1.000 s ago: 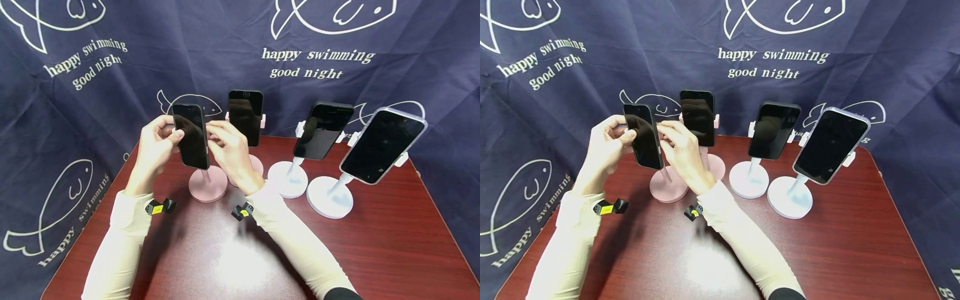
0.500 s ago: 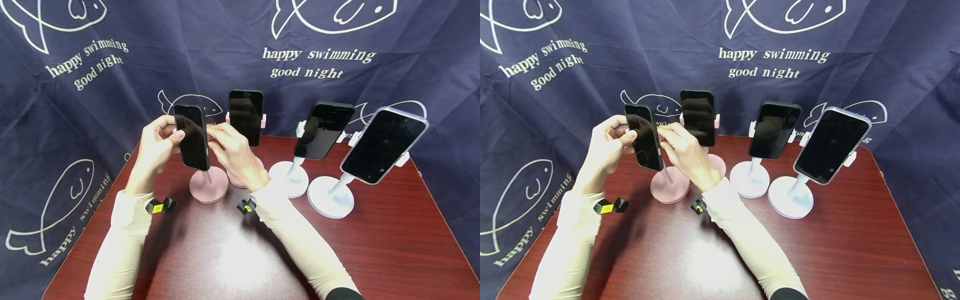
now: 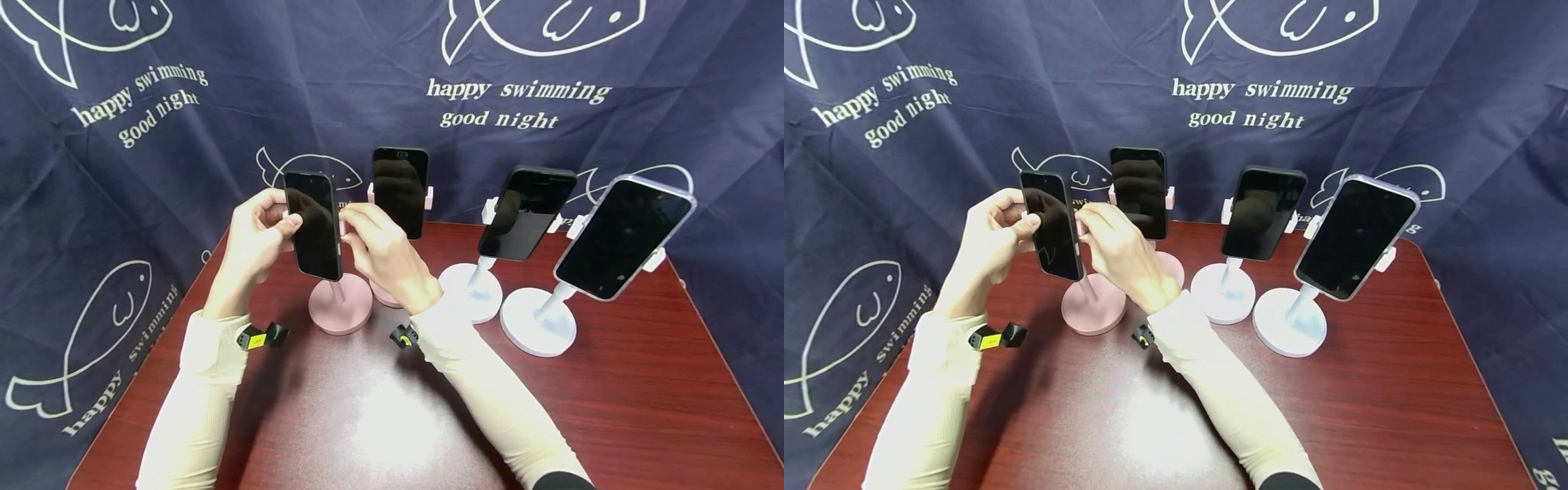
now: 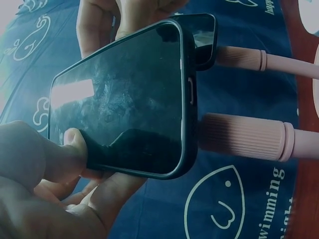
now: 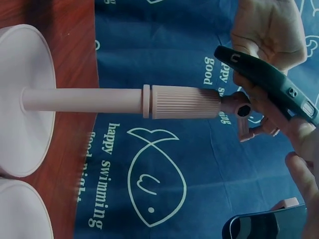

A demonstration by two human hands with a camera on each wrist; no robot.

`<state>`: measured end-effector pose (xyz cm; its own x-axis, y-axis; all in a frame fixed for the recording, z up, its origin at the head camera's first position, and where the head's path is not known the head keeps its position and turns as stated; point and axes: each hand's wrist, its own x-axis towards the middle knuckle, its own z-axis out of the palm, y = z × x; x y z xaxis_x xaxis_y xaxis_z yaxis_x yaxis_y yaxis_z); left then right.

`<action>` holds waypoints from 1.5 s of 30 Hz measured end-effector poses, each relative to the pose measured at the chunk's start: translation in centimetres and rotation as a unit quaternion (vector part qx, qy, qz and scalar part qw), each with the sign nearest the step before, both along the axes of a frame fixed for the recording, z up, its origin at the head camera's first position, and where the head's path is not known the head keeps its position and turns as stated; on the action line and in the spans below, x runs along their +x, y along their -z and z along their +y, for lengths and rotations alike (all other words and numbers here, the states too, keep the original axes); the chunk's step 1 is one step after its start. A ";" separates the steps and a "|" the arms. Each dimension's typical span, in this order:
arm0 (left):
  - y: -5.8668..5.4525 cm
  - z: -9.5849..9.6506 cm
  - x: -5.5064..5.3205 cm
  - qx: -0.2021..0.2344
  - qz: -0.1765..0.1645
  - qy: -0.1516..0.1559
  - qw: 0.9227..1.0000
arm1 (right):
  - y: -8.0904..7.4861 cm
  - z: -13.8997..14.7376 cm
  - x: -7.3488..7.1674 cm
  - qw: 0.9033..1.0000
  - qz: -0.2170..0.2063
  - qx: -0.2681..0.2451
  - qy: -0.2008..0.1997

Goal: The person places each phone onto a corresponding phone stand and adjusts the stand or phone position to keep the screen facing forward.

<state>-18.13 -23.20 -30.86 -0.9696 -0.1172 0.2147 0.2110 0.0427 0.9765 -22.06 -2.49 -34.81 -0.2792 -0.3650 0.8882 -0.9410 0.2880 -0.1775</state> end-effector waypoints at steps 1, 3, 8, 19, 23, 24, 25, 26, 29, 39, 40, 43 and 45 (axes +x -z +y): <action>0.0 0.0 0.0 -0.002 0.000 -0.001 1.000 | 0.0 0.0 0.0 1.000 0.005 0.002 0.003; 0.0 0.0 0.0 -0.011 -0.001 -0.004 1.000 | 0.0 0.0 0.1 1.000 0.013 0.002 0.009; 0.0 0.0 0.1 -0.035 -0.001 -0.014 0.999 | 0.2 0.1 0.1 1.000 0.024 -0.001 0.012; 0.0 0.2 0.1 -0.083 -0.005 -0.034 0.996 | 0.2 0.6 0.1 0.999 0.038 0.003 0.007; 0.0 0.5 0.2 -0.118 0.008 -0.065 0.991 | 0.3 0.7 0.1 0.999 0.036 -0.001 0.000; 0.0 0.6 0.2 -0.128 0.015 -0.072 0.989 | 0.3 0.7 0.1 0.999 0.036 -0.004 0.000; 0.0 0.7 0.2 -0.143 0.021 -0.082 0.986 | 0.4 0.7 0.1 0.999 0.034 -0.008 0.001; 0.0 0.8 0.2 -0.152 0.026 -0.089 0.984 | 0.5 0.7 0.2 0.999 0.032 -0.012 0.002; -0.1 0.8 0.4 -0.166 0.035 -0.100 0.980 | 0.5 0.6 0.5 1.000 0.012 -0.019 0.006; -0.2 0.8 0.5 -0.190 0.037 -0.104 0.976 | -0.1 -0.1 1.6 0.994 -0.084 -0.071 0.013; -0.1 0.8 0.5 -0.192 0.037 -0.104 0.975 | -0.3 -0.1 1.6 0.993 -0.088 -0.078 0.013; -0.1 0.9 0.5 -0.197 0.035 -0.107 0.974 | -0.5 -0.2 1.6 0.991 -0.098 -0.094 0.010; -0.1 0.9 0.5 -0.202 0.034 -0.109 0.973 | -0.6 -0.2 1.6 0.989 -0.104 -0.101 0.007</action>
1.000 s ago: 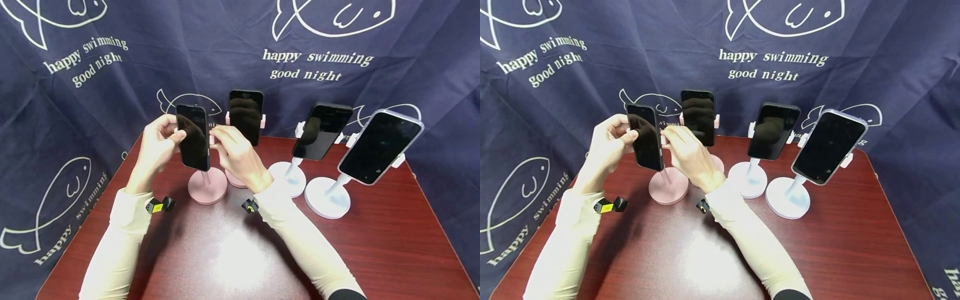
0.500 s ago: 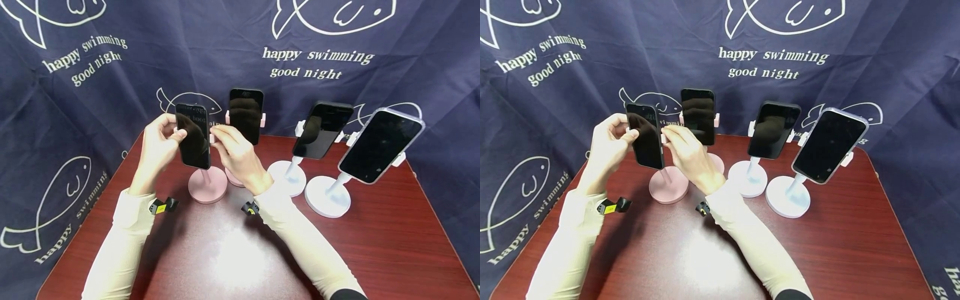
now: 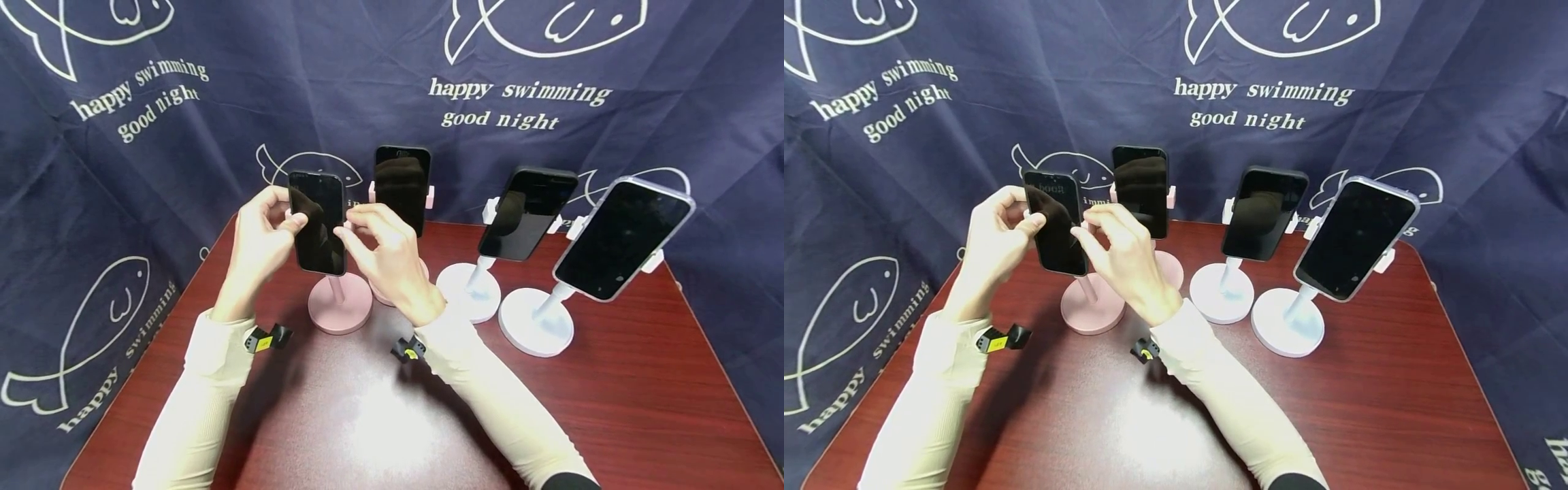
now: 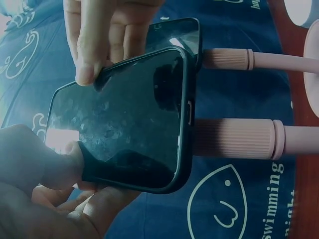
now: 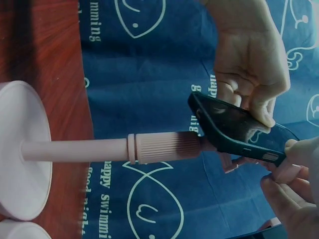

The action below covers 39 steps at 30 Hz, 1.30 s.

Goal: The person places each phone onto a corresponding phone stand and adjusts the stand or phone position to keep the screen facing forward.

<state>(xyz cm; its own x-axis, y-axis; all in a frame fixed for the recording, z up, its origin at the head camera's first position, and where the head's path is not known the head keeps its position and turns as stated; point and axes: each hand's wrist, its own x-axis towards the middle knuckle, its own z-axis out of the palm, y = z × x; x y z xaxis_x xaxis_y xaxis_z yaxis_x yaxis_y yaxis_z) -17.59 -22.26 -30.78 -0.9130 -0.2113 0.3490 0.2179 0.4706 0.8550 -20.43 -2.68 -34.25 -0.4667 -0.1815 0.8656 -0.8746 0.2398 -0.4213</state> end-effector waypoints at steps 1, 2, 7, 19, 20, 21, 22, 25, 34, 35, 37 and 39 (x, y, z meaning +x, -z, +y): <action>0.0 0.0 0.0 -0.002 -0.001 -0.002 1.000 | 0.0 0.0 0.0 1.000 -0.004 -0.001 -0.002; 0.0 0.0 0.0 -0.003 -0.001 -0.003 1.000 | 0.0 0.0 0.0 1.000 -0.009 -0.002 -0.002; -0.1 0.2 0.1 -0.006 -0.002 -0.008 1.000 | -0.1 0.0 0.2 0.998 -0.059 -0.019 -0.028; 0.6 1.1 0.7 -0.049 0.027 -0.068 0.996 | 0.0 -0.5 0.4 0.995 -0.095 -0.024 -0.027; 0.8 1.1 0.7 -0.045 0.032 -0.067 0.996 | 0.0 -0.5 0.3 0.995 -0.094 -0.025 -0.027; 0.9 1.1 0.7 -0.039 0.036 -0.066 0.996 | 0.0 -0.6 0.3 0.995 -0.095 -0.027 -0.029; 1.1 1.1 0.7 -0.032 0.039 -0.065 0.997 | 0.0 -0.6 0.2 0.994 -0.096 -0.029 -0.031; 1.4 1.2 0.7 -0.014 0.047 -0.058 0.997 | 0.0 -0.7 0.1 0.992 -0.110 -0.041 -0.044; 1.9 1.4 0.5 -0.004 0.053 -0.078 0.996 | 0.2 -1.2 -0.2 0.988 -0.142 -0.038 -0.043; 1.9 1.4 0.5 -0.007 0.053 -0.081 0.995 | 0.3 -1.3 -0.2 0.990 -0.135 -0.026 -0.029; 1.9 1.4 0.4 -0.010 0.052 -0.086 0.995 | 0.5 -1.4 -0.3 0.993 -0.119 -0.002 -0.003; 1.8 1.3 0.3 -0.013 0.053 -0.089 0.995 | 0.7 -1.6 -0.5 0.994 -0.103 0.018 0.017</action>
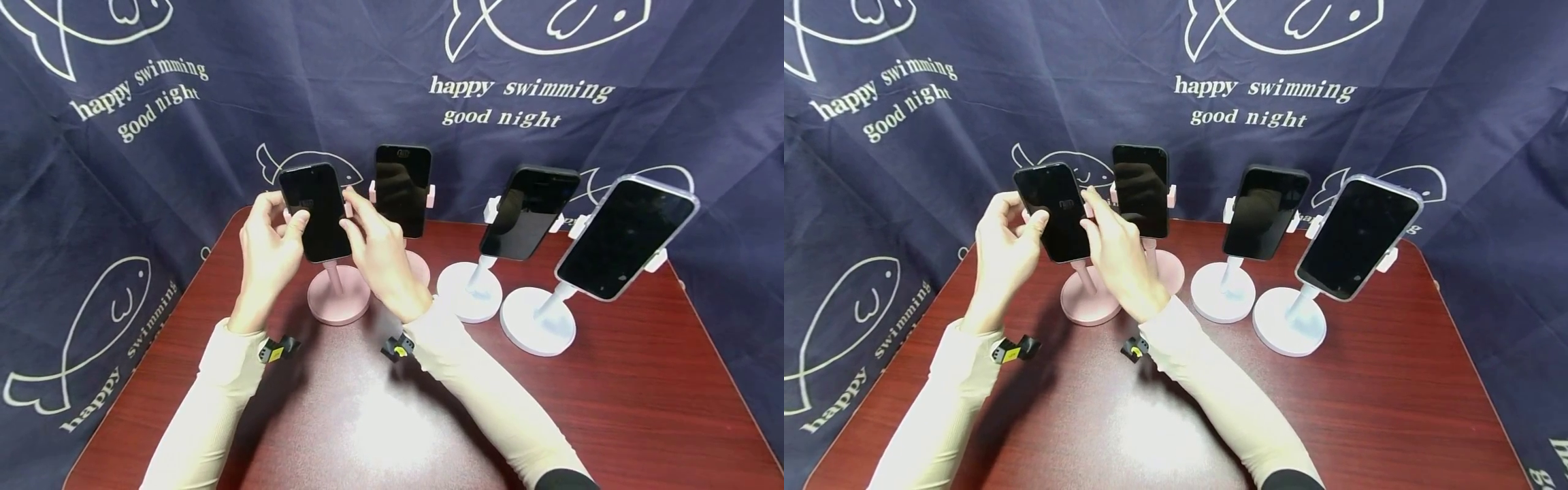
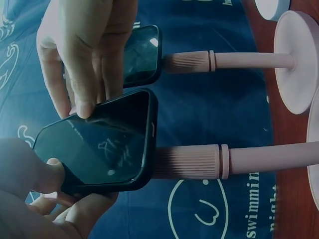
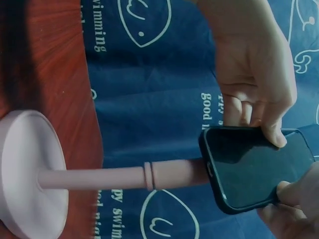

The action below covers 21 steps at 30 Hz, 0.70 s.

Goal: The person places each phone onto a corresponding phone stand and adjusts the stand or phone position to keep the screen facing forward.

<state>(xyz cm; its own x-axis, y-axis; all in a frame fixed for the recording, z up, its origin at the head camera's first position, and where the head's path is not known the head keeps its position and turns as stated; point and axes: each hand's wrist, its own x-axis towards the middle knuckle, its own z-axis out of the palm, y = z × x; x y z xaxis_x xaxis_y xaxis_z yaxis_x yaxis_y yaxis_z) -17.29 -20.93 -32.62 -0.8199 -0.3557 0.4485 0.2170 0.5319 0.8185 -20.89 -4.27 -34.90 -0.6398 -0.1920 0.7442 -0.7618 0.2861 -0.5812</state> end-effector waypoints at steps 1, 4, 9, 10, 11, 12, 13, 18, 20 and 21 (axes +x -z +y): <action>0.0 -0.1 0.0 0.000 0.001 0.001 1.000 | 0.1 -0.1 0.0 1.000 0.006 0.007 0.008; -0.1 -0.3 -0.2 -0.005 0.005 0.005 1.000 | 0.1 -0.3 -0.1 1.000 0.015 0.011 0.013; 0.0 -0.5 -0.5 -0.005 0.011 0.010 1.000 | 0.2 -0.5 -0.5 1.000 0.004 0.008 0.011; 0.0 -0.6 -0.5 -0.004 0.012 0.011 1.000 | 0.2 -0.6 -0.5 1.000 0.001 0.008 0.010; 0.1 -0.6 -0.5 -0.001 0.015 0.013 1.000 | 0.2 -0.6 -0.5 1.000 -0.002 0.007 0.008; 0.2 -0.7 -0.5 0.000 0.017 0.014 1.000 | 0.3 -0.6 -0.5 1.000 -0.006 0.006 0.006; 0.3 -0.7 -0.5 -0.001 0.020 0.016 1.000 | 0.3 -0.6 -0.5 1.000 -0.010 0.004 0.003; 0.6 -0.9 -0.4 -0.003 0.033 0.022 0.999 | 0.1 -0.4 0.0 0.999 -0.046 0.026 -0.009; 0.7 -0.9 -0.3 0.002 0.041 0.030 0.999 | 0.1 -0.1 0.4 0.997 -0.071 0.042 -0.014; 0.8 -0.9 -0.2 0.005 0.044 0.034 0.998 | 0.2 0.0 0.6 0.995 -0.084 0.049 -0.020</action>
